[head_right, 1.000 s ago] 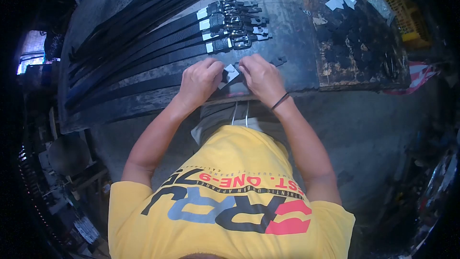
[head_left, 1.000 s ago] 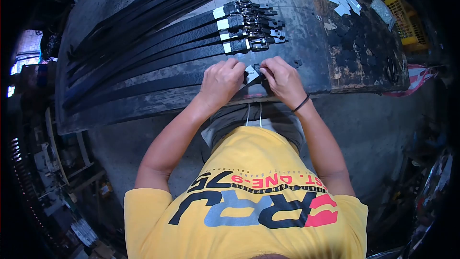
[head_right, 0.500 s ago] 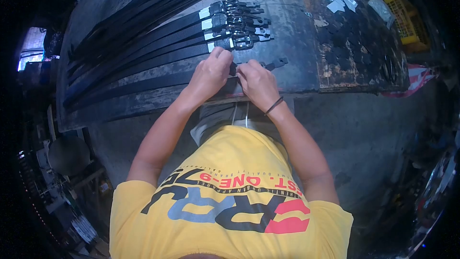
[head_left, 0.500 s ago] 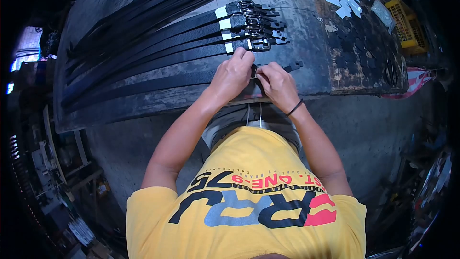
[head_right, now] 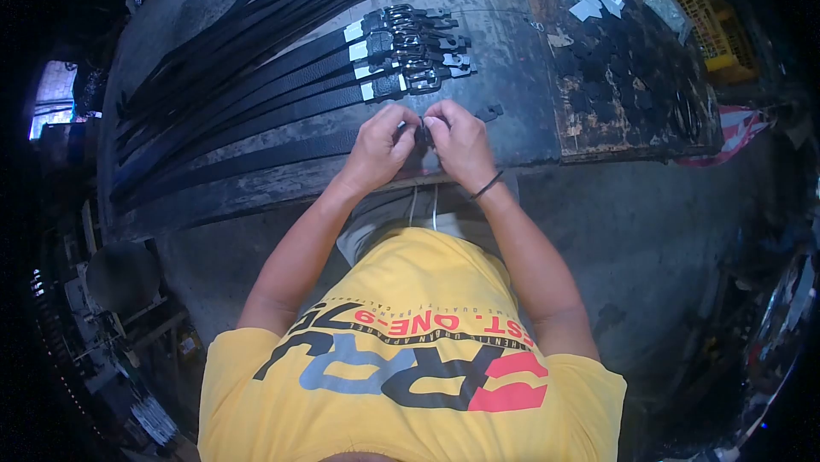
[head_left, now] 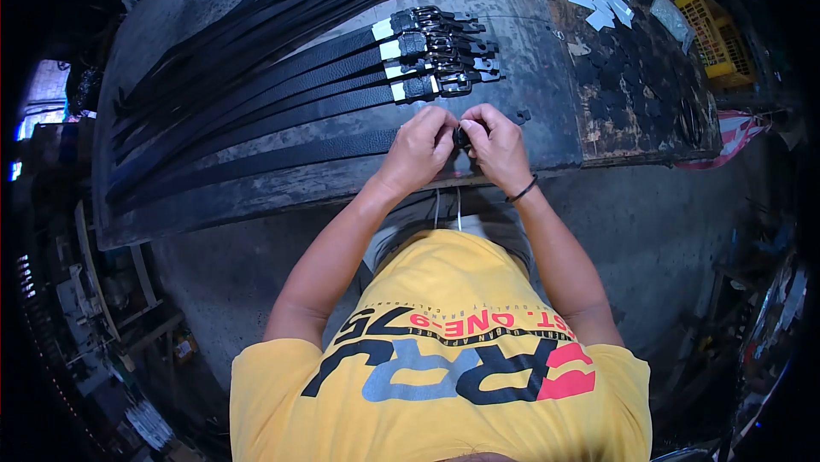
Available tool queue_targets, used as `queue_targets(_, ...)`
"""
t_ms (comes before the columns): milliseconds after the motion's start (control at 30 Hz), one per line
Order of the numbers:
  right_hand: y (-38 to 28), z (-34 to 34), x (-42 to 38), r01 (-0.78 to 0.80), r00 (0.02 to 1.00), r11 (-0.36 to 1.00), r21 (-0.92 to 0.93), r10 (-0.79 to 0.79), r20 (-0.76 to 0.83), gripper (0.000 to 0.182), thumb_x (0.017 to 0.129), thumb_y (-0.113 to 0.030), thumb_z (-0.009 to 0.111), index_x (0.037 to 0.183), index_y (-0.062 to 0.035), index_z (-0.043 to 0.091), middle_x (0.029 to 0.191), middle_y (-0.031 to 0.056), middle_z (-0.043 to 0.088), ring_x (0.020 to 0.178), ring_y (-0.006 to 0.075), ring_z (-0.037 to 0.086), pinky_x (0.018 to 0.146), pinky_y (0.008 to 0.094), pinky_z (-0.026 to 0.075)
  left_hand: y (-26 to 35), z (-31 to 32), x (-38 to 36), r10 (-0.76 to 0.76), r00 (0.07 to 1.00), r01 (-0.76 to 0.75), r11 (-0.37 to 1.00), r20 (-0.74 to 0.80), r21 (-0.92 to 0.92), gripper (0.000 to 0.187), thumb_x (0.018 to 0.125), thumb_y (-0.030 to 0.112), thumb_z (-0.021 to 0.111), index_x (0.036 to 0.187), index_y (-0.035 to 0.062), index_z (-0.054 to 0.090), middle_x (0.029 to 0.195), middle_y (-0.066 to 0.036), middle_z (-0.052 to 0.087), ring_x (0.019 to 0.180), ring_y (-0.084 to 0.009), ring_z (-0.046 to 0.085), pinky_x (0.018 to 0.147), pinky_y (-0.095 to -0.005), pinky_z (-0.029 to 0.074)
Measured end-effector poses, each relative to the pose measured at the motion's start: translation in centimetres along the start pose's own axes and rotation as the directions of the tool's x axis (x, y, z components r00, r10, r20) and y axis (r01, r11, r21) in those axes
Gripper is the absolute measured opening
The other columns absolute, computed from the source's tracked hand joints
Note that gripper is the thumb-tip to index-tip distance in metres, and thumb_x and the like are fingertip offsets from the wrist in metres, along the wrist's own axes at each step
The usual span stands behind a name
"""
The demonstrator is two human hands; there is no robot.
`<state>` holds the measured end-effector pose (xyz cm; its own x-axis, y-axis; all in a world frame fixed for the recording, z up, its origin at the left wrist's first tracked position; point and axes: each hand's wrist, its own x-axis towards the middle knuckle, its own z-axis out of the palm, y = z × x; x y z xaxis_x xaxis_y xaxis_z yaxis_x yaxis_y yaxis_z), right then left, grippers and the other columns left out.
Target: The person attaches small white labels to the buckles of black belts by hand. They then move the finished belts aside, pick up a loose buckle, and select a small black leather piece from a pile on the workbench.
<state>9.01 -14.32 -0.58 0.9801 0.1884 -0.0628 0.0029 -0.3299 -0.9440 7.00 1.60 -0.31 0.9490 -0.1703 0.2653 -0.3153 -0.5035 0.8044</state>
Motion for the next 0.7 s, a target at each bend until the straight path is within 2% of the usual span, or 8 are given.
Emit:
queue_targets(67, -0.2, 0.0, -0.1, -0.094, 0.996, 0.991, 0.094, 0.093, 0.012, 0.014, 0.089, -0.012, 0.056, 0.091, 0.0005, 0.061, 0.067, 0.0082, 0.061, 0.055, 0.0130, 0.061, 0.052, 0.0299, 0.050, 0.2, 0.0, 0.0, -0.081, 0.997, 0.081, 0.995, -0.010, -0.063, 0.011, 0.081, 0.002, 0.059, 0.092, 0.0002, 0.056, 0.083, -0.017, 0.058, 0.076, -0.0360, 0.061, 0.066, -0.0403, 0.050)
queue_targets(167, -0.3, 0.3, -0.1, -0.178, 0.984, 0.958, 0.225, 0.172, 0.047, 0.013, 0.091, -0.013, 0.055, 0.091, -0.0005, 0.061, 0.067, 0.0046, 0.061, 0.052, 0.0078, 0.058, 0.045, 0.0252, 0.048, -0.2, 0.2, 0.0, -0.143, 0.990, 0.143, 0.986, 0.005, -0.087, 0.012, 0.082, 0.003, 0.058, 0.094, -0.0011, 0.057, 0.083, -0.018, 0.062, 0.076, -0.0345, 0.063, 0.069, -0.0380, 0.050)
queue_targets(267, 0.1, 0.4, 0.1, -0.150, 0.989, 0.965, 0.216, 0.149, 0.024, 0.013, 0.091, -0.013, 0.055, 0.091, -0.0015, 0.060, 0.066, 0.0033, 0.060, 0.052, 0.0072, 0.058, 0.042, 0.0235, 0.047, -0.6, 0.4, 0.5, -0.186, 0.982, 0.179, 0.970, -0.023, -0.164, 0.013, 0.083, 0.005, 0.060, 0.094, -0.0013, 0.056, 0.082, -0.015, 0.063, 0.074, -0.0269, 0.065, 0.069, -0.0349, 0.051)
queue_targets(300, 0.0, 0.4, 0.1, -0.149, 0.989, 0.965, 0.215, 0.148, 0.024, 0.013, 0.091, -0.013, 0.055, 0.091, -0.0015, 0.060, 0.066, 0.0033, 0.060, 0.052, 0.0072, 0.058, 0.042, 0.0235, 0.047, -0.7, 0.2, 0.7, -0.233, 0.972, 0.232, 0.954, 0.020, -0.188, 0.014, 0.085, 0.006, 0.061, 0.096, -0.0007, 0.056, 0.084, -0.011, 0.063, 0.076, -0.0193, 0.063, 0.070, -0.0312, 0.051)
queue_targets(333, -0.1, 0.4, 0.1, -0.149, 0.989, 0.970, 0.190, 0.148, 0.018, 0.013, 0.090, -0.013, 0.056, 0.091, -0.0014, 0.061, 0.066, 0.0041, 0.061, 0.052, 0.0077, 0.059, 0.043, 0.0242, 0.047, -0.7, 0.0, 0.8, -0.279, 0.958, 0.286, 0.935, 0.064, -0.211, 0.015, 0.087, 0.006, 0.062, 0.099, 0.0000, 0.056, 0.087, -0.008, 0.064, 0.078, -0.0116, 0.061, 0.072, -0.0276, 0.050)
queue_targets(500, -0.1, 0.4, 0.4, -0.106, 0.994, 0.988, 0.108, 0.107, 0.003, 0.013, 0.088, -0.011, 0.058, 0.094, -0.0007, 0.061, 0.068, 0.0068, 0.063, 0.052, 0.0099, 0.060, 0.047, 0.0268, 0.049, -1.0, -0.5, 1.1, -0.307, 0.943, 0.330, 0.911, 0.130, -0.247, 0.019, 0.086, 0.007, 0.063, 0.101, 0.0002, 0.053, 0.089, -0.005, 0.062, 0.079, -0.0093, 0.059, 0.071, -0.0270, 0.050)
queue_targets(600, 0.1, 0.3, 0.7, -0.071, 0.997, 0.995, 0.072, 0.070, 0.010, 0.014, 0.085, -0.010, 0.060, 0.095, -0.0003, 0.062, 0.073, 0.0092, 0.066, 0.059, 0.0135, 0.064, 0.055, 0.0296, 0.051, -1.0, -0.5, 1.3, -0.337, 0.927, 0.366, 0.907, 0.162, -0.209, 0.019, 0.085, 0.007, 0.062, 0.100, 0.0001, 0.053, 0.089, -0.005, 0.062, 0.078, -0.0093, 0.059, 0.070, -0.0270, 0.050)
queue_targets(700, 0.6, 0.3, 0.8, 0.057, 0.998, 0.997, 0.049, -0.056, -0.014, 0.016, 0.083, -0.007, 0.061, 0.098, -0.0008, 0.063, 0.082, 0.0108, 0.067, 0.071, 0.0172, 0.066, 0.065, 0.0318, 0.052, -0.9, -0.4, 1.4, -0.362, 0.920, 0.385, 0.904, 0.148, -0.185, 0.020, 0.085, 0.007, 0.062, 0.100, -0.0002, 0.052, 0.087, -0.006, 0.061, 0.076, -0.0102, 0.058, 0.070, -0.0278, 0.050)
